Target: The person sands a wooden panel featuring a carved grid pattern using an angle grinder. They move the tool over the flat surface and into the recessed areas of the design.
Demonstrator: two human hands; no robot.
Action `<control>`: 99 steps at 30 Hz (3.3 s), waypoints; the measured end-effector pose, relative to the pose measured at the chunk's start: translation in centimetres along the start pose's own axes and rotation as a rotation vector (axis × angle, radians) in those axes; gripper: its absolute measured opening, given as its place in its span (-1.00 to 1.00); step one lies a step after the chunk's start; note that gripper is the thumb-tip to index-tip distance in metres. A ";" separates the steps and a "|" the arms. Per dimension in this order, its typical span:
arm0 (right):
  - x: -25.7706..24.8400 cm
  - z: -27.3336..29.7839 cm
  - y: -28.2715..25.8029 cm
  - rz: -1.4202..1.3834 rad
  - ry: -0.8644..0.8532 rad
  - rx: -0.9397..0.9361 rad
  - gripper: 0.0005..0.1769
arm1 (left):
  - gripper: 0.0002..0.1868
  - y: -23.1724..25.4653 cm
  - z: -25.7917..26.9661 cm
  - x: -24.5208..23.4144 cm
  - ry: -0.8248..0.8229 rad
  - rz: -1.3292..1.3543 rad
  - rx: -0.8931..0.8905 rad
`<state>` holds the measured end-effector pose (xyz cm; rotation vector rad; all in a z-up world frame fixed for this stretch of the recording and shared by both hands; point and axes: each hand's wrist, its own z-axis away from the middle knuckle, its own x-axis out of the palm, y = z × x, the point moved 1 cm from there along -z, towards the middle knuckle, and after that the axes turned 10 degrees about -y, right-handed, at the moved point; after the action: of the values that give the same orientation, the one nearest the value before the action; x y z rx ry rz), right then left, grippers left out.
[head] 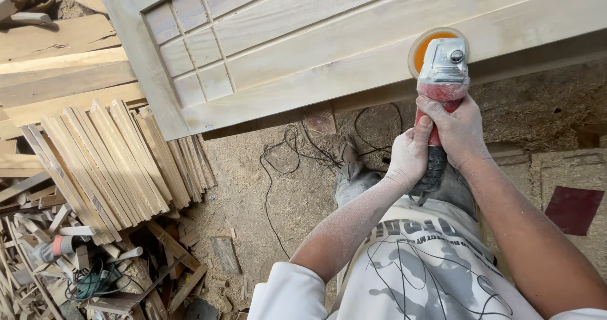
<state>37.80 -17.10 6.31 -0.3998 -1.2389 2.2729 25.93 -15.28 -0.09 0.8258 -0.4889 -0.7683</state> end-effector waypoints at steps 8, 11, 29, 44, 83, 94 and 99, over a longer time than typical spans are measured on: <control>11.8 1.2 0.1 0.090 -0.106 0.028 -0.51 | -0.10 -2.3 5.5 -10.4 0.029 0.169 0.009; 16.2 1.8 0.4 0.128 -0.154 0.066 -0.48 | -0.05 -3.3 7.6 -14.2 0.090 0.131 -0.013; 30.7 1.5 0.8 0.341 -0.330 0.009 -0.27 | -0.04 -8.0 12.6 -27.1 0.301 0.374 -0.086; 4.9 -0.5 0.5 0.277 -0.161 0.032 -0.24 | -0.13 -3.1 2.7 -4.4 0.145 0.414 -0.098; -1.3 -4.0 -1.2 0.340 -0.263 0.057 -0.14 | -0.08 0.4 -0.5 1.2 0.256 0.429 -0.117; -6.7 -3.0 -0.6 0.365 -0.207 0.062 -0.18 | -0.13 -1.4 -1.9 6.7 0.207 0.403 -0.036; -12.0 -2.8 -1.1 0.264 -0.122 0.057 -0.23 | -0.07 1.2 -4.0 11.2 0.108 0.253 -0.122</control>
<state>49.30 -21.49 5.85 -0.4307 -1.2388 2.5846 36.16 -21.50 -0.40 0.6725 -0.4362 -0.5122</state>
